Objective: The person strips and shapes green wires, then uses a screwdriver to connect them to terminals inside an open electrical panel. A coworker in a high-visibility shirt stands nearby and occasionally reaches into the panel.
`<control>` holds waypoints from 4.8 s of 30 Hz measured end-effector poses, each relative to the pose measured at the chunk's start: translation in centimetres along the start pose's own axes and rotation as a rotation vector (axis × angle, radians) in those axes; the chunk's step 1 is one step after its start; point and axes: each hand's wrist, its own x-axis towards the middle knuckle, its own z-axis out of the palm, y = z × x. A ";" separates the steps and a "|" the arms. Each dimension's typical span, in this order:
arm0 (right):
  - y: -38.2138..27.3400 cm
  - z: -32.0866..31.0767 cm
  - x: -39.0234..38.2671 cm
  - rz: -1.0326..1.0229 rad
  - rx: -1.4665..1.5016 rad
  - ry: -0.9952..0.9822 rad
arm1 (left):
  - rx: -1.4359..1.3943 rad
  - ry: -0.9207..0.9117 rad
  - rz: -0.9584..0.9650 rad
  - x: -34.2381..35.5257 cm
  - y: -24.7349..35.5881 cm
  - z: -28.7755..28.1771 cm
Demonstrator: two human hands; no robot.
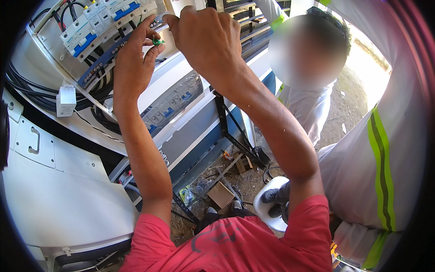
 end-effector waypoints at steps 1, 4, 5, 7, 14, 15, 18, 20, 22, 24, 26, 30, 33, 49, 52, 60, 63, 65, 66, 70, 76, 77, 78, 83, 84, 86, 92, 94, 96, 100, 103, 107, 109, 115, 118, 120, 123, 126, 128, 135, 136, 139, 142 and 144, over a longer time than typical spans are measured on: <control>0.3 -0.2 0.2 0.021 0.021 -0.028 | 0.005 -0.011 -0.016 0.0 0.0 0.0; 1.1 -0.5 0.3 -0.233 0.345 0.135 | -0.011 -0.013 -0.035 0.0 0.1 0.0; 1.0 -0.3 0.2 -0.271 0.272 0.226 | -0.015 -0.009 -0.028 -0.1 0.1 0.0; 0.2 0.5 0.0 -0.279 0.152 0.357 | -0.020 0.000 -0.012 -0.1 -0.1 0.1; 0.3 0.5 0.8 0.038 0.087 0.164 | 0.013 -0.004 0.004 0.0 -0.4 0.1; 0.5 0.4 0.8 0.039 0.094 0.094 | 0.017 -0.005 -0.002 0.0 -0.3 0.0; 1.3 0.4 0.9 -0.089 0.153 0.006 | 0.001 0.006 -0.009 -0.1 0.0 0.2; 1.5 0.7 1.0 -0.235 0.134 0.101 | -0.011 0.019 0.000 -0.4 -0.2 0.4; 1.6 0.8 1.0 -0.372 0.080 0.151 | -0.024 0.041 0.019 -0.6 -0.5 0.8; 1.5 0.7 0.8 -0.402 -0.049 0.176 | 0.009 0.086 0.083 -0.7 -1.1 1.2; 1.1 0.5 0.5 -0.353 -0.092 0.182 | 0.034 0.167 0.124 -1.2 -1.3 1.6; -0.1 0.4 0.2 -0.066 0.099 0.012 | -0.036 0.352 0.080 -2.8 -0.4 3.2; -0.1 0.0 0.9 0.031 0.193 -0.031 | -0.149 0.307 0.008 -3.4 0.5 4.3; 0.5 -1.5 1.4 -0.117 0.170 -0.161 | -0.148 0.332 0.076 -2.2 -0.7 5.0; -0.1 -2.0 1.5 -0.108 0.172 -0.032 | -0.084 0.356 0.120 -1.9 -0.9 4.2; -0.5 -2.0 2.0 -0.099 0.227 0.007 | -0.069 0.397 0.061 -2.9 0.2 4.7; -0.6 -2.4 2.5 -0.018 0.247 -0.125 | -0.078 0.383 0.065 -2.0 0.5 5.2; -0.6 -2.7 2.5 0.043 0.265 -0.173 | -0.240 0.411 0.045 -1.9 1.1 5.8; -0.6 -2.9 2.5 0.036 0.269 -0.172 | -0.219 0.448 0.073 -1.6 1.2 6.0; -0.4 -3.0 2.5 0.016 0.306 -0.162 | -0.273 0.388 0.014 -1.5 1.0 5.8; -0.6 -2.4 2.1 -0.021 0.260 -0.102 | -0.061 0.356 0.085 -1.0 0.3 5.0; -0.6 -2.3 2.0 -0.011 0.257 -0.098 | -0.070 0.337 0.075 -0.9 0.2 4.7; -0.6 -2.3 2.0 -0.024 0.256 -0.087 | -0.080 0.313 0.064 -0.7 0.0 4.3; -0.9 -2.0 2.3 -0.027 0.237 -0.050 | -0.111 0.246 0.005 -0.4 -0.5 3.2; -1.0 -2.0 2.5 -0.022 0.231 -0.049 | -0.116 0.251 0.030 -0.2 -0.7 3.0; -1.1 -2.1 2.9 -0.010 0.219 -0.051 | -0.126 0.259 0.075 0.1 -1.1 2.6; -0.8 -3.2 3.8 0.164 0.291 -0.290 | -0.095 0.237 0.002 -0.9 -0.7 2.1; -0.7 -2.9 3.6 0.095 0.281 -0.199 | -0.055 0.283 -0.023 -1.9 0.2 2.5; 0.2 -3.0 2.9 -0.085 0.279 -0.156 | -0.067 0.289 -0.070 -2.5 1.0 3.0; 0.6 -1.5 2.3 -0.262 0.137 -0.018 | -0.008 0.266 -0.025 -1.5 1.8 4.3; 0.8 -1.2 2.4 -0.316 -0.032 -0.048 | -0.110 0.288 -0.053 -1.2 2.1 5.2; 0.7 -1.7 2.6 -0.263 -0.022 -0.111 | -0.155 0.259 -0.043 -0.9 2.0 5.6; 0.6 -2.1 2.7 -0.252 0.020 -0.097 | -0.086 0.259 -0.040 -0.7 2.0 5.7; 0.4 -2.5 3.1 -0.134 0.315 -0.038 | -0.065 0.307 -0.067 -0.3 2.0 5.8; 0.3 -2.1 5.2 0.231 0.377 -0.355 | -0.050 0.286 -0.092 -0.6 1.7 5.3; 0.7 -2.0 5.3 0.292 0.456 -0.457 | -0.072 0.278 -0.108 -0.7 1.7 5.2; 1.3 -1.8 4.1 0.125 0.357 -0.356 | -0.068 0.293 -0.105 -0.9 1.9 5.3; 1.1 -1.1 3.2 -0.259 0.080 -0.047 | -0.037 0.298 -0.093 -0.9 1.7 5.0; 1.1 -0.8 2.9 -0.443 -0.187 0.041 | -0.051 0.291 -0.075 -1.0 1.3 5.0; 0.7 0.2 2.5 -0.070 0.109 -0.103 | -0.048 0.345 -0.025 -1.1 0.3 5.6; 0.7 0.4 2.9 0.014 0.176 -0.152 | -0.055 0.347 -0.022 -1.2 0.3 5.6; 1.2 0.5 4.0 0.416 0.593 -0.444 | -0.078 0.327 -0.043 -1.2 0.5 5.4; 1.5 0.5 4.1 0.658 0.859 -0.590 | -0.095 0.290 -0.089 -1.3 0.7 5.2; 1.4 0.4 3.2 0.316 0.548 -0.393 | -0.066 0.310 -0.054 -1.2 0.8 5.0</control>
